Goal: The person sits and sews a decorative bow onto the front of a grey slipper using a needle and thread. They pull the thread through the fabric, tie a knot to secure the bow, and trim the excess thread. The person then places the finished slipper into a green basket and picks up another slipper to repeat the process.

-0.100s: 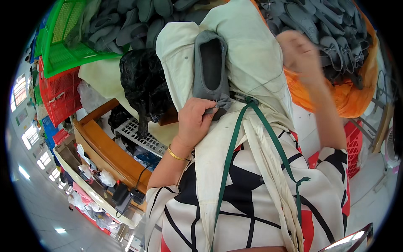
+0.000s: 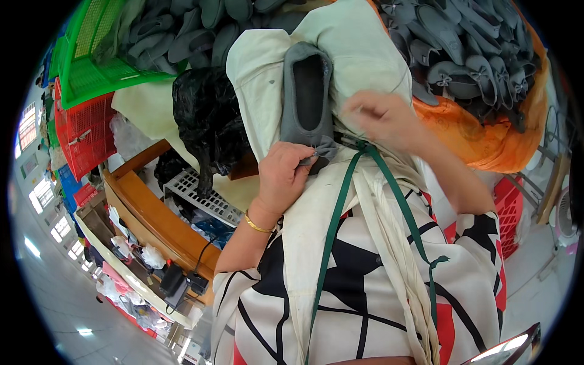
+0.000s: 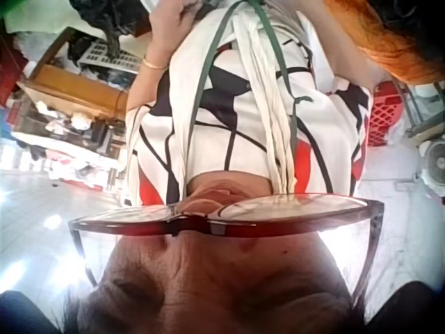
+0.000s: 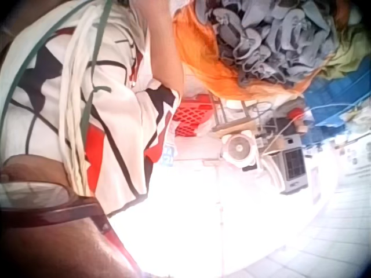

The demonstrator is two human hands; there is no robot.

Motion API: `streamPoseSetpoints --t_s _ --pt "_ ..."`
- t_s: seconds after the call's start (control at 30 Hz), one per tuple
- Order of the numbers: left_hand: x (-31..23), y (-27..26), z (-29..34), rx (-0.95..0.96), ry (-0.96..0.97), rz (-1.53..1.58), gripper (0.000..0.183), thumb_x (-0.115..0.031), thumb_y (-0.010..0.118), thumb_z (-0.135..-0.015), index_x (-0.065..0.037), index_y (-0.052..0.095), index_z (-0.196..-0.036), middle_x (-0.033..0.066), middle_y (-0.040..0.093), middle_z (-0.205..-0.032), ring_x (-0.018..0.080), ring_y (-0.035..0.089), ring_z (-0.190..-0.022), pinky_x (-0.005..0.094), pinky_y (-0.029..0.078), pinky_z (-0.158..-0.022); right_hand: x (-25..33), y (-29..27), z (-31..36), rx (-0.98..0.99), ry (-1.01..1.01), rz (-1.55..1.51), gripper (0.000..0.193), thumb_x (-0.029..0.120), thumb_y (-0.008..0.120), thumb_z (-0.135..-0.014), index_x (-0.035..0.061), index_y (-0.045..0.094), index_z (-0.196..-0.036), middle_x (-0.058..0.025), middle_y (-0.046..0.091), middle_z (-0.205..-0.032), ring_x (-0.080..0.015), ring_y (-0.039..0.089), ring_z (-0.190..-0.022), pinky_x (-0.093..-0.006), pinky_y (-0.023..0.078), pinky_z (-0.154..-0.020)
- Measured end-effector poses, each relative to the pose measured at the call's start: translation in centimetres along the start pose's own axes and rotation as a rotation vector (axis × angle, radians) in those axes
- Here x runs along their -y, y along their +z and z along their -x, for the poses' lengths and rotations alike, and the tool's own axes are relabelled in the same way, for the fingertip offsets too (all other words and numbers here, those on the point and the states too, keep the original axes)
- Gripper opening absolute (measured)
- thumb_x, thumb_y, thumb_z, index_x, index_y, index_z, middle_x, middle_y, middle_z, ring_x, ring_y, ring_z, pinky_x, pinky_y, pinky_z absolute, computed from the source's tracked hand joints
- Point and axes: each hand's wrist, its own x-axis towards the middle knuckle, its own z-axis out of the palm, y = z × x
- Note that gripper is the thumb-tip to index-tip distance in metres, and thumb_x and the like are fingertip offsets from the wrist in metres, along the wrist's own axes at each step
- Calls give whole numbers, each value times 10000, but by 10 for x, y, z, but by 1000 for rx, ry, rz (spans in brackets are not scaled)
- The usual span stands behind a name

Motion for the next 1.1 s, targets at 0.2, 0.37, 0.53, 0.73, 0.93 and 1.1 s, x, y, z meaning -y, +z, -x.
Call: streamPoseSetpoints --t_s 0.2,0.37,0.53,0.73,0.93,1.1 --pt "4 -7 -3 -42 104 -89 315 50 737 -644 -72 653 -921 64 702 -871 267 652 -786 348 534 -681 -10 51 -13 -32 -269 337 154 185 603 -916 89 675 -1013 -147 687 -801 -344 664 -714 -390 529 -662" --pt "9 -4 -1 -65 147 -127 331 67 707 -620 -71 655 -916 55 703 -869 263 656 -788 339 542 -680 -8 50 -10 -3 -238 460 155 180 601 -903 74 674 -990 -171 680 -775 -373 657 -712 -439 526 -659" --pt "9 -4 -2 -71 159 -134 301 52 758 -652 -62 666 -914 63 711 -866 272 676 -816 341 557 -712 -6 49 -7 -10 -209 445 150 168 602 -896 66 675 -978 -171 679 -772 -375 657 -713 -440 527 -662" --pt "8 -5 -2 -68 159 -147 276 38 787 -675 -53 674 -910 72 717 -870 282 692 -842 343 566 -742 -4 49 -8 3 -215 466 152 161 592 -894 65 675 -978 -168 680 -777 -377 656 -719 -447 526 -667" --pt "7 -5 -1 -58 162 -175 274 32 783 -675 -50 675 -913 77 718 -876 287 700 -864 348 567 -759 2 48 -11 28 -184 483 163 145 581 -872 49 679 -960 -178 680 -782 -386 654 -733 -457 523 -685" --pt "6 -5 -1 -46 156 -178 279 41 772 -675 -50 674 -920 80 719 -881 287 704 -885 351 571 -767 1 48 -20 71 -166 482 167 142 574 -854 34 684 -919 -186 684 -796 -393 654 -752 -471 517 -705"
